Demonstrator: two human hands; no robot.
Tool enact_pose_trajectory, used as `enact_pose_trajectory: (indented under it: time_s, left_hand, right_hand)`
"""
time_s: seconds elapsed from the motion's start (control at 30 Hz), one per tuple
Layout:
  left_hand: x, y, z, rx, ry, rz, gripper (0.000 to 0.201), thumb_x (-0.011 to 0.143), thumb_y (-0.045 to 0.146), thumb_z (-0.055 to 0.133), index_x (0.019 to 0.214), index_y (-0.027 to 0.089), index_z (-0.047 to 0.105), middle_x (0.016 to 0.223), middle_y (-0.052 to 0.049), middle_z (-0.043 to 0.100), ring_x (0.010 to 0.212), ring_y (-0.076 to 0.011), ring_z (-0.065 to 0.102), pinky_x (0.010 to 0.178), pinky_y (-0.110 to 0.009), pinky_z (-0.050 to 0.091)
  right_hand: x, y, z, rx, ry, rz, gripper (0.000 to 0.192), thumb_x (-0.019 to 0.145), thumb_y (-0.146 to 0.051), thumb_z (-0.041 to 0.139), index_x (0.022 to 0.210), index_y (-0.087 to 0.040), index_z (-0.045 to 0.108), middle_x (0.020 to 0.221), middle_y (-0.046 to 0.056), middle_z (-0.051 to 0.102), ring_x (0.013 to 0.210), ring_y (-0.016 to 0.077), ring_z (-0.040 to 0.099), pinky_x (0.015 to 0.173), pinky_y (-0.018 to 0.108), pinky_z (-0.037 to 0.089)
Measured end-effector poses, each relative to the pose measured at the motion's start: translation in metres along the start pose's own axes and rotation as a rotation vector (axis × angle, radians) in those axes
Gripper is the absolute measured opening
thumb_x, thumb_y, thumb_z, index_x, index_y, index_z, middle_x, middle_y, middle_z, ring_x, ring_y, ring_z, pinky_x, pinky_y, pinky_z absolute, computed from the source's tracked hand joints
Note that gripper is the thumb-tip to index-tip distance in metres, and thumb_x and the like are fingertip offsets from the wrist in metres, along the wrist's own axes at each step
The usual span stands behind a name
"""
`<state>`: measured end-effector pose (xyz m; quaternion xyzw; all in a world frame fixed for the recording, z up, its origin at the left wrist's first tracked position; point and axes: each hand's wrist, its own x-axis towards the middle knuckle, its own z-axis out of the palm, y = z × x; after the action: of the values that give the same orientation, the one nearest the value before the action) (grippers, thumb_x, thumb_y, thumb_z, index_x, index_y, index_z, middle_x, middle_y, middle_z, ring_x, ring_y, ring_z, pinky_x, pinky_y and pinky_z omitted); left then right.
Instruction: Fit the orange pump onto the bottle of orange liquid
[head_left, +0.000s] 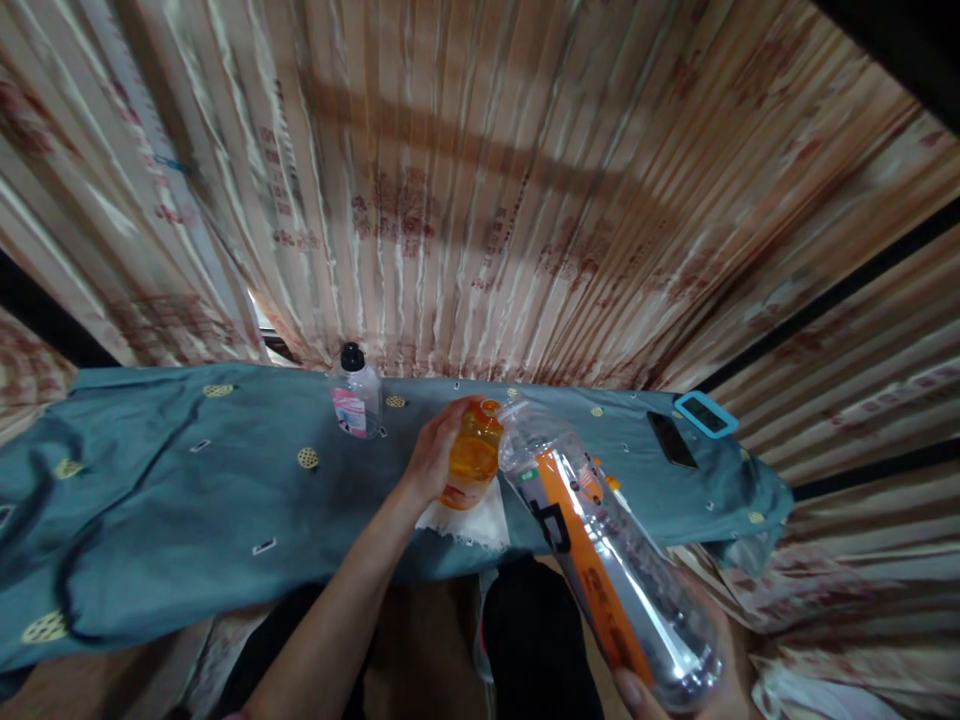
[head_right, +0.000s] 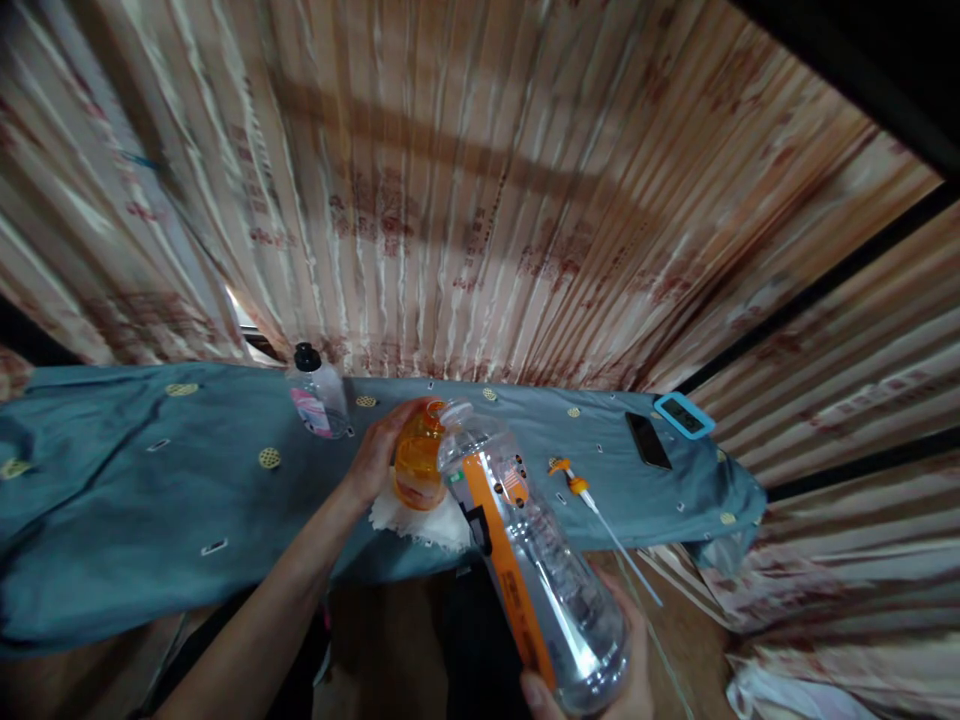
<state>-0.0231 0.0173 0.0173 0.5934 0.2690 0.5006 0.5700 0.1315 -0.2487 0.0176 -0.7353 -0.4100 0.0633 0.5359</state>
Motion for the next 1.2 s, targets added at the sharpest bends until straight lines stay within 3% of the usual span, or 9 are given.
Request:
enact_pose_trajectory:
  time_s: [0.17, 0.3, 0.47, 0.57, 0.67, 0.8, 0.93, 1.07, 1.2]
  left_hand:
    - [-0.001, -0.001, 0.001, 0.017, -0.011, 0.033, 0.056, 0.088, 0.058, 0.044, 0.117, 0.017, 0.068, 0.128, -0.01, 0.069, 0.122, -0.0274, 0.062, 0.11, -0.043, 0.045]
    - [-0.004, -0.006, 0.003, 0.108, -0.022, 0.081, 0.057, 0.088, 0.063, 0.044, 0.117, 0.021, 0.068, 0.132, -0.009, 0.067, 0.127, -0.0266, 0.059, 0.113, -0.042, 0.043]
    - [-0.007, -0.011, 0.002, 0.164, -0.029, 0.161, 0.052, 0.093, 0.056, 0.042, 0.121, 0.02, 0.067, 0.138, -0.01, 0.062, 0.128, -0.0272, 0.057, 0.114, -0.044, 0.042]
    - [-0.008, -0.009, 0.0, 0.246, -0.026, 0.192, 0.053, 0.093, 0.057, 0.043, 0.128, 0.022, 0.063, 0.145, -0.009, 0.056, 0.138, -0.027, 0.049, 0.12, -0.046, 0.034]
    - [-0.016, -0.001, -0.002, 0.317, 0.016, 0.201, 0.057, 0.092, 0.059, 0.045, 0.136, 0.024, 0.057, 0.153, -0.009, 0.048, 0.145, -0.0268, 0.039, 0.123, -0.047, 0.027]
    - [-0.052, 0.015, -0.006, 0.238, 0.09, 0.15, 0.066, 0.089, 0.063, 0.051, 0.14, 0.022, 0.052, 0.154, -0.011, 0.046, 0.146, -0.029, 0.037, 0.124, -0.048, 0.024]
    - [-0.111, 0.025, 0.0, -0.013, 0.018, 0.016, 0.075, 0.081, 0.066, 0.062, 0.139, 0.02, 0.053, 0.147, -0.014, 0.054, 0.14, -0.034, 0.046, 0.119, -0.049, 0.036]
    - [-0.16, 0.027, 0.007, -0.144, 0.025, -0.106, 0.068, 0.07, 0.059, 0.078, 0.123, 0.02, 0.06, 0.127, -0.013, 0.068, 0.123, -0.0338, 0.061, 0.106, -0.047, 0.05]
    - [-0.183, 0.033, 0.002, -0.111, 0.182, -0.289, 0.06, 0.068, 0.048, 0.082, 0.116, 0.021, 0.058, 0.113, -0.01, 0.073, 0.102, -0.0289, 0.071, 0.085, -0.04, 0.06]
  right_hand:
    - [-0.008, 0.022, 0.008, 0.406, -0.037, 0.342, 0.076, 0.075, -0.059, 0.069, 0.137, -0.022, 0.048, 0.12, 0.013, 0.066, 0.102, 0.0336, 0.066, 0.082, 0.045, 0.052]
    - [-0.008, 0.016, 0.011, 0.765, -0.095, 0.545, 0.068, 0.076, -0.059, 0.067, 0.135, -0.029, 0.053, 0.109, 0.01, 0.071, 0.087, 0.0285, 0.068, 0.072, 0.041, 0.053]
    - [0.003, 0.009, 0.013, 1.098, -0.195, 0.587, 0.048, 0.071, -0.058, 0.072, 0.113, -0.036, 0.068, 0.103, 0.007, 0.073, 0.079, 0.0265, 0.068, 0.057, 0.033, 0.05]
    - [0.004, 0.017, 0.014, 1.235, -0.291, 0.565, 0.061, 0.067, -0.06, 0.072, 0.123, -0.04, 0.062, 0.106, 0.008, 0.071, 0.073, 0.0256, 0.066, 0.048, 0.029, 0.044]
    - [0.0, 0.019, 0.017, 1.281, -0.339, 0.647, 0.069, 0.059, -0.064, 0.076, 0.122, -0.04, 0.063, 0.106, 0.009, 0.072, 0.066, 0.0241, 0.064, 0.046, 0.026, 0.04]
    - [-0.009, 0.006, 0.029, 1.359, -0.385, 0.685, 0.054, 0.055, -0.06, 0.082, 0.099, -0.03, 0.075, 0.092, 0.009, 0.074, 0.064, 0.0203, 0.061, 0.044, 0.023, 0.037]
    - [-0.022, 0.001, 0.052, 1.418, -0.482, 0.747, 0.045, 0.062, -0.055, 0.082, 0.1, -0.031, 0.076, 0.091, 0.005, 0.076, 0.067, 0.0188, 0.063, 0.049, 0.024, 0.041]
    - [-0.041, 0.001, 0.081, 1.433, -0.629, 0.84, 0.053, 0.06, -0.059, 0.082, 0.097, -0.022, 0.077, 0.087, 0.01, 0.076, 0.062, 0.0181, 0.065, 0.046, 0.022, 0.041]
    - [-0.056, 0.003, 0.108, 1.447, -0.823, 0.886, 0.07, 0.055, -0.07, 0.08, 0.096, -0.013, 0.075, 0.076, 0.011, 0.075, 0.055, 0.0173, 0.067, 0.044, 0.02, 0.042]
